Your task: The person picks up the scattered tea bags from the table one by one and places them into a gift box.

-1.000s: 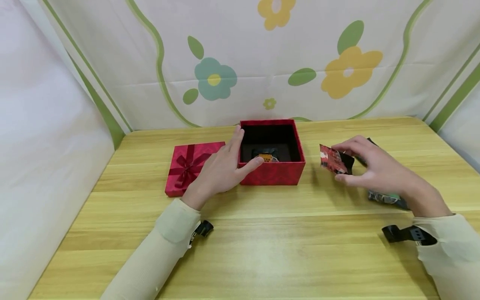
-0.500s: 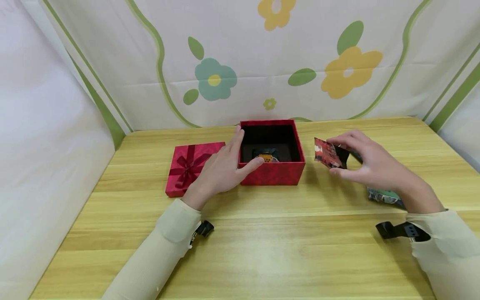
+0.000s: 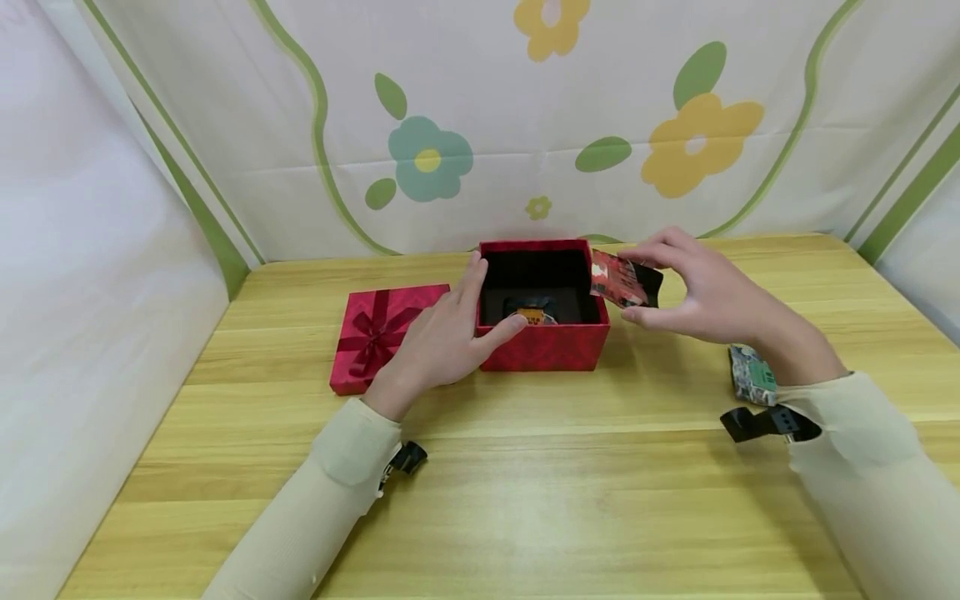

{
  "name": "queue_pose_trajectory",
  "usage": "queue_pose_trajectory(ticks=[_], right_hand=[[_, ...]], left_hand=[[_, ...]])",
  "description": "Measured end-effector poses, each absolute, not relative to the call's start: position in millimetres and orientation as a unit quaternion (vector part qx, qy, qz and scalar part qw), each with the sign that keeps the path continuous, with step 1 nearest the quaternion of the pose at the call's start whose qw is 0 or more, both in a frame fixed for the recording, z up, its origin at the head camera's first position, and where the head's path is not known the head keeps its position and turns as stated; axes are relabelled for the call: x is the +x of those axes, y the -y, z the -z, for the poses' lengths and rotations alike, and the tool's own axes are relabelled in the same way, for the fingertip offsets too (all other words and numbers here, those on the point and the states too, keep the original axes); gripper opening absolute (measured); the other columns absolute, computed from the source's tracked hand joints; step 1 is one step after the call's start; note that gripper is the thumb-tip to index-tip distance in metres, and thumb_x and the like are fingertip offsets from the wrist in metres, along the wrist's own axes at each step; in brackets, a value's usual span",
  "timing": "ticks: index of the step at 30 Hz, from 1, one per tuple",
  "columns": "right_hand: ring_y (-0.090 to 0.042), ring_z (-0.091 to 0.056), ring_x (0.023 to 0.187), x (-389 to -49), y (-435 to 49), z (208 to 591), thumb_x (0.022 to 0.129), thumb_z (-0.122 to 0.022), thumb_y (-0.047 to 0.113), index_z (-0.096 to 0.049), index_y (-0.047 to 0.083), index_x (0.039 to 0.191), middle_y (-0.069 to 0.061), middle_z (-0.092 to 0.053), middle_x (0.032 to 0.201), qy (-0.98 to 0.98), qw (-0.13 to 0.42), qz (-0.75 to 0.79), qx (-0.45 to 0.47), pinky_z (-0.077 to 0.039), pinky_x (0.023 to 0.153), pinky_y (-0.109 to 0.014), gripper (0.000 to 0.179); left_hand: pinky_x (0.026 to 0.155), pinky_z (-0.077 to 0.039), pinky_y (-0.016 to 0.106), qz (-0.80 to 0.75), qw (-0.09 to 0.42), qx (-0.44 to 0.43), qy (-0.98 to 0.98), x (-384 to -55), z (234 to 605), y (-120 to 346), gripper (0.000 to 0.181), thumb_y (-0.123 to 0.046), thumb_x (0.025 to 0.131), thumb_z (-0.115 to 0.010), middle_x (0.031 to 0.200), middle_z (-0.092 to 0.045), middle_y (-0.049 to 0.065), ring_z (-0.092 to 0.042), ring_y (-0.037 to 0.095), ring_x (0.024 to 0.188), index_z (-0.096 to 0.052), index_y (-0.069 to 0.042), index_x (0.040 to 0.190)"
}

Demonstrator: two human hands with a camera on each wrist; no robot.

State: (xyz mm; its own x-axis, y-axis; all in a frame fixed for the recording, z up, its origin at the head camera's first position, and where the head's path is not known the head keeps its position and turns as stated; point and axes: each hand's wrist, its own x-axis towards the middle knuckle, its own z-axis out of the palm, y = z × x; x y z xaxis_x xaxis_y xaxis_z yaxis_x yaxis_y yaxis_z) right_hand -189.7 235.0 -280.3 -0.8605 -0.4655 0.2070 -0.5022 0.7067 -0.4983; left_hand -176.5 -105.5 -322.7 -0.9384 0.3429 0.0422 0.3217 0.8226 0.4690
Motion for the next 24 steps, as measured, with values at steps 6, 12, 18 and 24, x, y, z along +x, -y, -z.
queue_pose_trajectory(ticks=[6,12,18,24], right_hand=[[-0.026,-0.052,0.129,-202,-218,270,0.088,-0.085,0.034,-0.06,0.014,0.15,-0.004,-0.056,0.137,0.923,0.018,-0.272,0.272,-0.04,0.108,-0.053,0.07],[-0.026,-0.054,0.128,-214,-202,266,0.089,-0.085,0.038,-0.059,0.014,0.152,-0.005,-0.057,0.137,0.921,0.014,-0.26,0.289,-0.041,0.109,-0.052,0.072],[-0.027,-0.052,0.132,-224,-188,265,0.09,-0.083,0.04,-0.058,0.014,0.153,-0.006,-0.057,0.139,0.919,-0.002,-0.257,0.299,-0.04,0.113,-0.054,0.073],[-0.028,-0.051,0.134,-230,-177,268,0.09,-0.083,0.041,-0.058,0.013,0.153,-0.006,-0.057,0.141,0.919,-0.017,-0.253,0.302,-0.041,0.115,-0.056,0.073]], left_hand=[[0.105,-0.054,0.051,-0.244,0.023,0.173,-0.954,-176,322,105,0.105,-0.081,0.098,-0.043,0.18,0.002,-0.01,-0.031,0.026,0.163,0.0,-0.022,0.173],[0.107,-0.053,0.053,-0.243,0.016,0.177,-0.954,-176,323,105,0.104,-0.081,0.098,-0.043,0.181,0.001,-0.009,-0.033,0.026,0.162,-0.001,-0.022,0.173],[0.119,-0.043,0.056,-0.243,0.017,0.175,-0.954,-176,324,104,0.104,-0.082,0.098,-0.042,0.18,0.002,-0.01,-0.027,0.025,0.164,0.0,-0.023,0.173],[0.121,-0.042,0.056,-0.243,0.02,0.177,-0.954,-177,323,103,0.104,-0.083,0.098,-0.041,0.18,0.003,-0.012,-0.027,0.026,0.164,0.001,-0.024,0.173]])
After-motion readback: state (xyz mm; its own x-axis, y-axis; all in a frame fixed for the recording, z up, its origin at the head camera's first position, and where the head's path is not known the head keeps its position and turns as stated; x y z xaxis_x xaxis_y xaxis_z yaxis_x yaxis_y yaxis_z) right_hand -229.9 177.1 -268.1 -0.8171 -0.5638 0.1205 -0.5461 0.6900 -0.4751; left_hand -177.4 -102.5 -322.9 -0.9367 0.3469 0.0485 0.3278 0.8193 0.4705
